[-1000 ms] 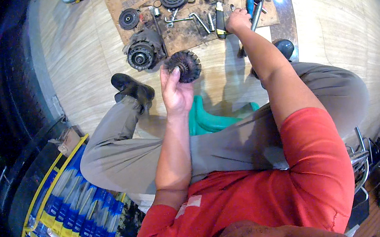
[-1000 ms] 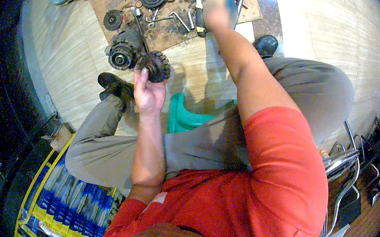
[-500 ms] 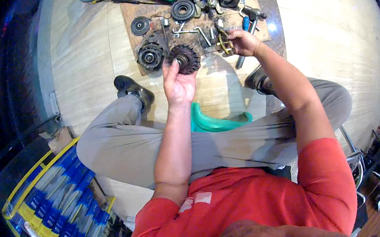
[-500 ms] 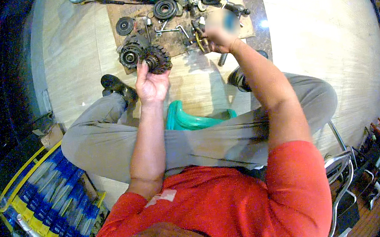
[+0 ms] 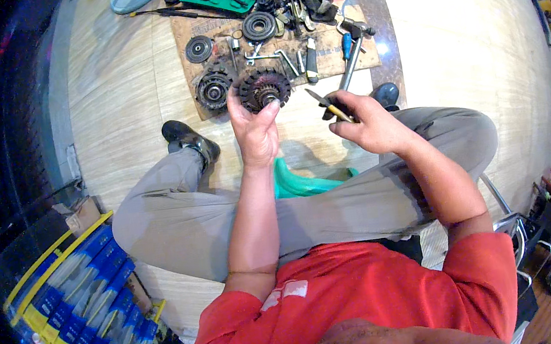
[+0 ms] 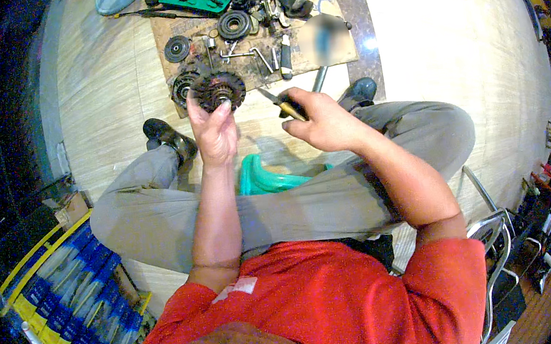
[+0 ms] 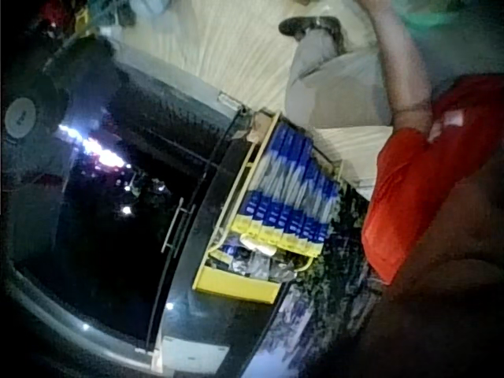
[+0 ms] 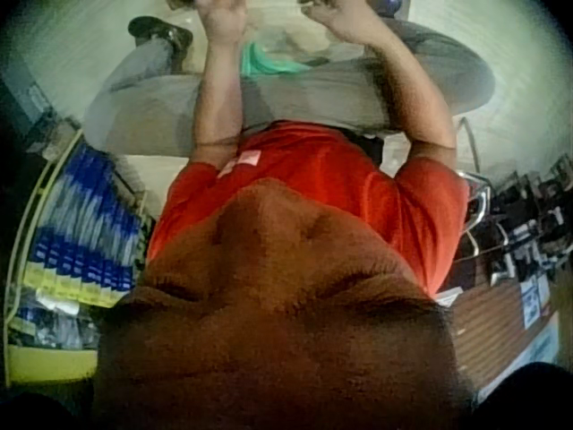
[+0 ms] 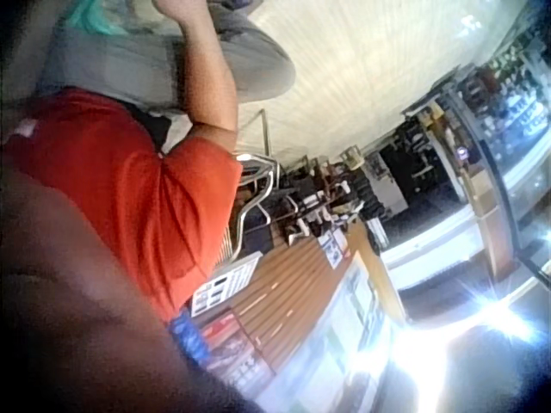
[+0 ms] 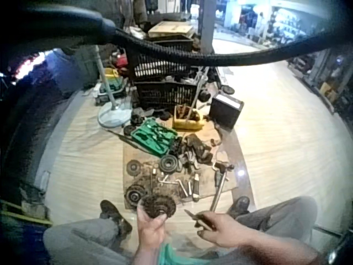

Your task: The person manipulates a motor component by hand, using a screwdriver to clean or pry between the metal parts, and then handles a set of wires.

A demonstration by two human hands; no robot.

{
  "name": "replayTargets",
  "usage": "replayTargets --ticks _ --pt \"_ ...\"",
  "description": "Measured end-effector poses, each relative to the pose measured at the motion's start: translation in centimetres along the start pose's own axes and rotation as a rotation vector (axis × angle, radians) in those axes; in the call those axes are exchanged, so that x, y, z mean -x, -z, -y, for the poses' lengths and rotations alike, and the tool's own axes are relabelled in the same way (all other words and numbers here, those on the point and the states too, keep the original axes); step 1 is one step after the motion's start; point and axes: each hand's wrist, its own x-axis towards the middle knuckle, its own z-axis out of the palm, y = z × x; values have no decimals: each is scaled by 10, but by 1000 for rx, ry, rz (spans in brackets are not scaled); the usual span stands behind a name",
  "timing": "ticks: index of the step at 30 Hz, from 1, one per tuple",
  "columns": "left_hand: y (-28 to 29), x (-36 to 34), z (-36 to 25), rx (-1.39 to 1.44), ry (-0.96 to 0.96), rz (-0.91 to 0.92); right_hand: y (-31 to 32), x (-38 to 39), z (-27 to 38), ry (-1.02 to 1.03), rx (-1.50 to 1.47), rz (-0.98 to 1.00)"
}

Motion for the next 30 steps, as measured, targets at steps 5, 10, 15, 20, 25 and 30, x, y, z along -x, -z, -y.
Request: replayTargets --ticks 5,10,15,20,25,30 --pt "-11 3 -7 -139 -29 12 2 -20 -2 73 -26 80" --pt "-17 4 -4 -237 -36 45 -2 -19 0 177 30 53" --pt "-13 3 1 -319 -28 46 -2 -18 -2 177 58 17" --pt "-17 5 0 -330 -23 73 -1 -16 -3 200 121 -23" --pt "-19 6 -1 -371 -34 96 -1 -15 5 201 103 -49" --pt "-21 7 -3 -386 -37 100 0 -14 6 191 131 -46"
